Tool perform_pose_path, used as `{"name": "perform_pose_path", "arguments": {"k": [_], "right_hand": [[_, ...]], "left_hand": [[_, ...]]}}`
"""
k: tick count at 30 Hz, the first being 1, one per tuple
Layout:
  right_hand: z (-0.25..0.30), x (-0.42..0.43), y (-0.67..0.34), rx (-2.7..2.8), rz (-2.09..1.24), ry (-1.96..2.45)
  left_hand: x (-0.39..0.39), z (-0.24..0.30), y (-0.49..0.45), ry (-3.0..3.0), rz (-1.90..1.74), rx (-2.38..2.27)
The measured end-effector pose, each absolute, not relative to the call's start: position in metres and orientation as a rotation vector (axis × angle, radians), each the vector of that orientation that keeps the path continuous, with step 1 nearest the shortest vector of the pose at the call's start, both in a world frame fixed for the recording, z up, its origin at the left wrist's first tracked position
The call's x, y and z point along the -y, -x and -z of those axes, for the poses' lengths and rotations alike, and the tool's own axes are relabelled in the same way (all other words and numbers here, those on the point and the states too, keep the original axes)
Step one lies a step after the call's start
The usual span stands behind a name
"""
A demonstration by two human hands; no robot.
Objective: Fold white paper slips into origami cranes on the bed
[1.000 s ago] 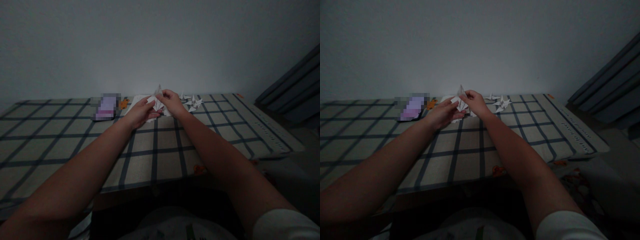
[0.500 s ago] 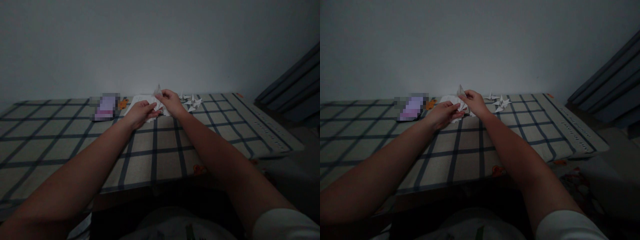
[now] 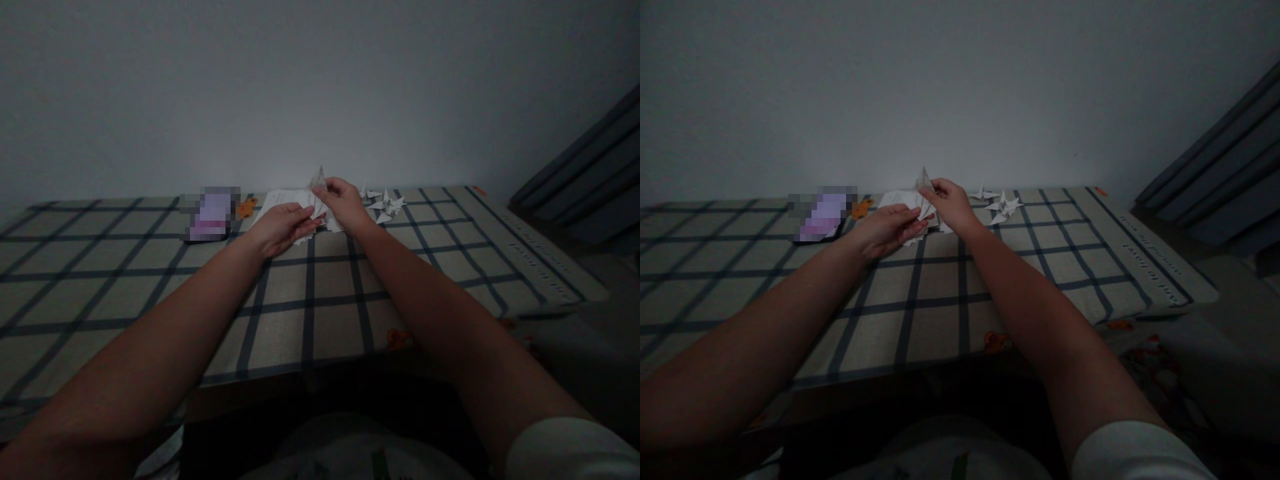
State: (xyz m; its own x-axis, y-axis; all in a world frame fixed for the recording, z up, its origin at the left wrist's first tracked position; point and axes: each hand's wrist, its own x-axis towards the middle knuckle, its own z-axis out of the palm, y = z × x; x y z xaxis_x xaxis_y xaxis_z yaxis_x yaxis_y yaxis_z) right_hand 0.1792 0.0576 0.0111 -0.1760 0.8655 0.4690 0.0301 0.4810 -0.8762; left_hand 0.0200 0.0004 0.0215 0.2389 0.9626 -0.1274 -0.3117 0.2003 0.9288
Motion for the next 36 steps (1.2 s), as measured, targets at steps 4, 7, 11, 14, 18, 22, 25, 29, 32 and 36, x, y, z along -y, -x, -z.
{"name": "perform_pose_path", "arguments": {"k": [4,7,11,14,18,22,25,29,32,36], "right_hand": [[-0.008,-0.063,-0.180,1.596,-0.865,0.765],[-0.007,-0.064,-0.181,1.609,-0.864,0.756],[-0.008,-0.063,-0.182,1.610,-0.862,0.751],[-0.009,-0.061,-0.182,1.599,-0.858,0.766],[-0.012,-0.058,-0.180,1.570,-0.876,0.789],[-0.015,-0.057,-0.179,1.550,-0.875,0.811],[-0.014,-0.057,-0.179,1.541,-0.876,0.808],[-0.011,-0.060,-0.181,1.556,-0.881,0.794],[-0.009,-0.064,-0.182,1.574,-0.882,0.795],[-0.010,-0.062,-0.184,1.628,-0.946,0.779]], "left_hand": [[0.002,-0.021,-0.023,-0.983,-1.128,-0.931],[0.004,-0.022,-0.026,-1.012,-1.179,-0.978],[0.005,-0.021,-0.025,-1.025,-1.175,-0.962],[0.003,-0.020,-0.023,-1.044,-1.156,-0.942],[0.001,-0.017,-0.022,-1.035,-1.164,-0.969],[0.001,-0.016,-0.024,-1.055,-1.175,-0.962],[0.002,-0.016,-0.024,-1.079,-1.171,-0.959],[0.000,-0.017,-0.021,-1.139,-1.156,-0.963],[-0.005,-0.016,-0.016,-1.217,-1.167,-1.022],[-0.011,-0.014,-0.010,-1.282,-1.326,-1.065]]}}
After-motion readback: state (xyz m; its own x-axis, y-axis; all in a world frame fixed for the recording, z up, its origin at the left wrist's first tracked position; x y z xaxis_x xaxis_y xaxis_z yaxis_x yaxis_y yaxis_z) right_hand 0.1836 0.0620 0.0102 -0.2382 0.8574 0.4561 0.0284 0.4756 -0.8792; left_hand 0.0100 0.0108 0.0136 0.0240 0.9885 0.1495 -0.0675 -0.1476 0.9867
